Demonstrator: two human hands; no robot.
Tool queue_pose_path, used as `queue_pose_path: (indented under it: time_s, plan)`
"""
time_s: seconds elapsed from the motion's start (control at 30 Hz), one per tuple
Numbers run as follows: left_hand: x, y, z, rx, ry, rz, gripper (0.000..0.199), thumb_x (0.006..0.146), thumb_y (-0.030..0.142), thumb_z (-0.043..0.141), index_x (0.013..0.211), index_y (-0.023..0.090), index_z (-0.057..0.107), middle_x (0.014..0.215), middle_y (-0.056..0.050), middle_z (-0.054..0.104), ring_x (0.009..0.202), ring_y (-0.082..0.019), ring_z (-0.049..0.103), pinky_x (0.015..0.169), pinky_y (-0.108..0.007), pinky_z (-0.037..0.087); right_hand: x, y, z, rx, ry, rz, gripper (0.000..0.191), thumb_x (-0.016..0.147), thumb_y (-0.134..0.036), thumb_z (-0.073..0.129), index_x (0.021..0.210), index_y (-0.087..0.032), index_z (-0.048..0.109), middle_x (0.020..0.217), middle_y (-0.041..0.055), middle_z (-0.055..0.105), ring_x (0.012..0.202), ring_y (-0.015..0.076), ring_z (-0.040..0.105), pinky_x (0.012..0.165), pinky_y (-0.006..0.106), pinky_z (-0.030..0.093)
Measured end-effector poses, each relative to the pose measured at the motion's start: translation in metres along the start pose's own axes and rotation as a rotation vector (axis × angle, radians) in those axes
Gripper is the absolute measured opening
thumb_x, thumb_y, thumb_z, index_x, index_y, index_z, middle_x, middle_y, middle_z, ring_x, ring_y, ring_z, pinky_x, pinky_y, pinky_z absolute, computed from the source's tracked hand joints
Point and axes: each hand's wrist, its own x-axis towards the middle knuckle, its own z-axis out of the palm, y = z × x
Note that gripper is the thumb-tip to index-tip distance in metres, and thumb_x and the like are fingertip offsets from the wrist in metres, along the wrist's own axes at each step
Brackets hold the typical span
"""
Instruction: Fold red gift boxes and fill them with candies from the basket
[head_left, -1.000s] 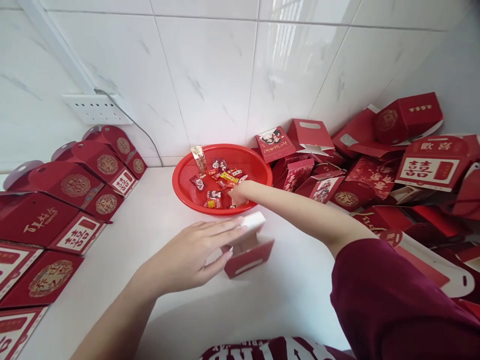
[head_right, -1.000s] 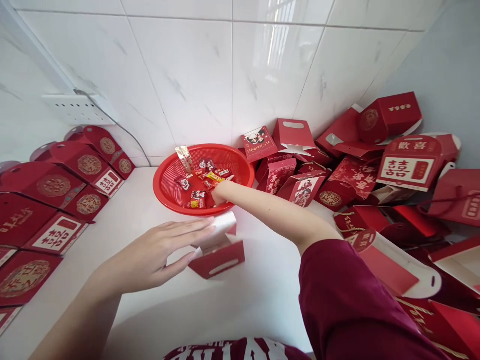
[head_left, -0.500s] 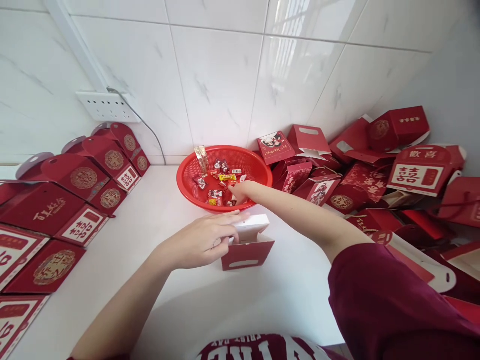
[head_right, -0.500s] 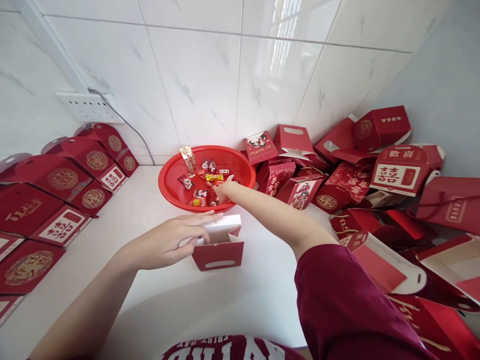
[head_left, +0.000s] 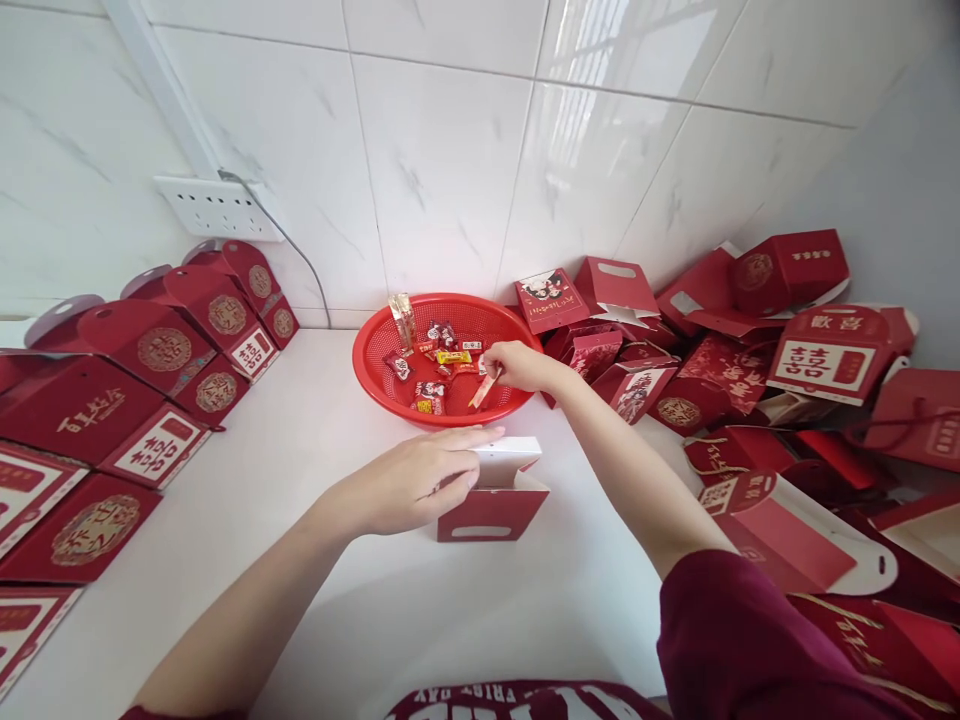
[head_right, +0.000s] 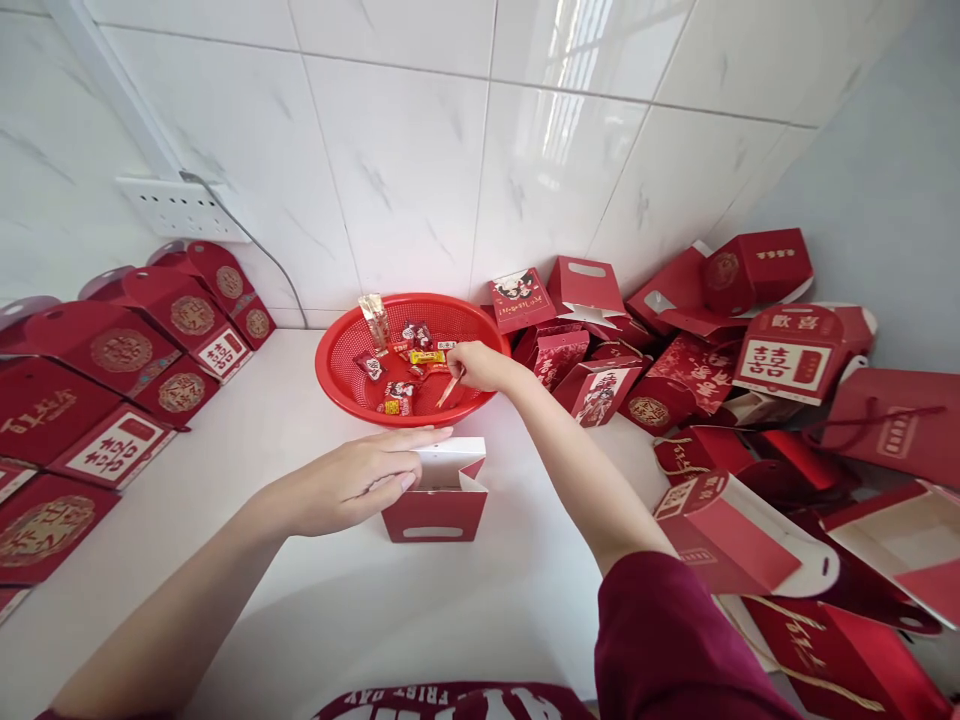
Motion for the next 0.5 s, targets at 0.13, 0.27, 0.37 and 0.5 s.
queue_pose_path:
  time_s: [0.13, 0.27, 0.37, 0.5]
  plan:
    - [0.002, 0.002, 0.002, -0.044, 0.000, -0.023, 0.035, 0.101, 0.023, 0.037, 0.078, 0.020, 0.063, 0.155, 0.001, 0.044, 0.145, -0.025, 0.039, 0.108, -0.039, 0.044, -0.042, -0.013, -0.005, 0.135, 0.330, -0.066, 0.021, 0.082, -0.003, 0.045, 0.091, -0.016, 0.060, 0.108, 0.0090, 0.061, 0.103, 0.0175, 0.059, 0.093, 0.030, 0.047]
    - [0.003, 0.002, 0.004, -0.238, 0.276, -0.188, 0.027, 0.099, 0.035, 0.049, 0.100, 0.024, 0.073, 0.147, -0.004, 0.054, 0.140, -0.029, 0.044, 0.109, -0.043, 0.044, -0.089, -0.044, -0.008, 0.542, 0.656, -0.305, 0.022, 0.089, -0.012, 0.053, 0.104, -0.021, 0.067, 0.115, 0.0085, 0.060, 0.109, 0.0211, 0.061, 0.092, 0.037, 0.053]
    - [0.001, -0.003, 0.006, -0.462, 0.571, -0.251, 0.032, 0.095, 0.042, 0.055, 0.116, 0.024, 0.071, 0.131, -0.008, 0.067, 0.123, -0.029, 0.061, 0.102, -0.040, 0.050, -0.117, -0.066, -0.009, 0.572, 0.660, -0.424, 0.034, 0.089, -0.016, 0.059, 0.121, -0.024, 0.067, 0.125, 0.0092, 0.060, 0.117, 0.0237, 0.059, 0.101, 0.042, 0.050]
    - [-0.005, -0.006, 0.005, -0.639, 0.723, -0.220, 0.036, 0.087, 0.040, 0.067, 0.116, 0.020, 0.072, 0.113, -0.009, 0.075, 0.104, -0.031, 0.070, 0.086, -0.038, 0.058, -0.135, -0.081, -0.006, 0.511, 0.475, -0.560, 0.048, 0.089, -0.017, 0.061, 0.136, -0.024, 0.059, 0.139, 0.0096, 0.057, 0.125, 0.0248, 0.057, 0.102, 0.040, 0.051]
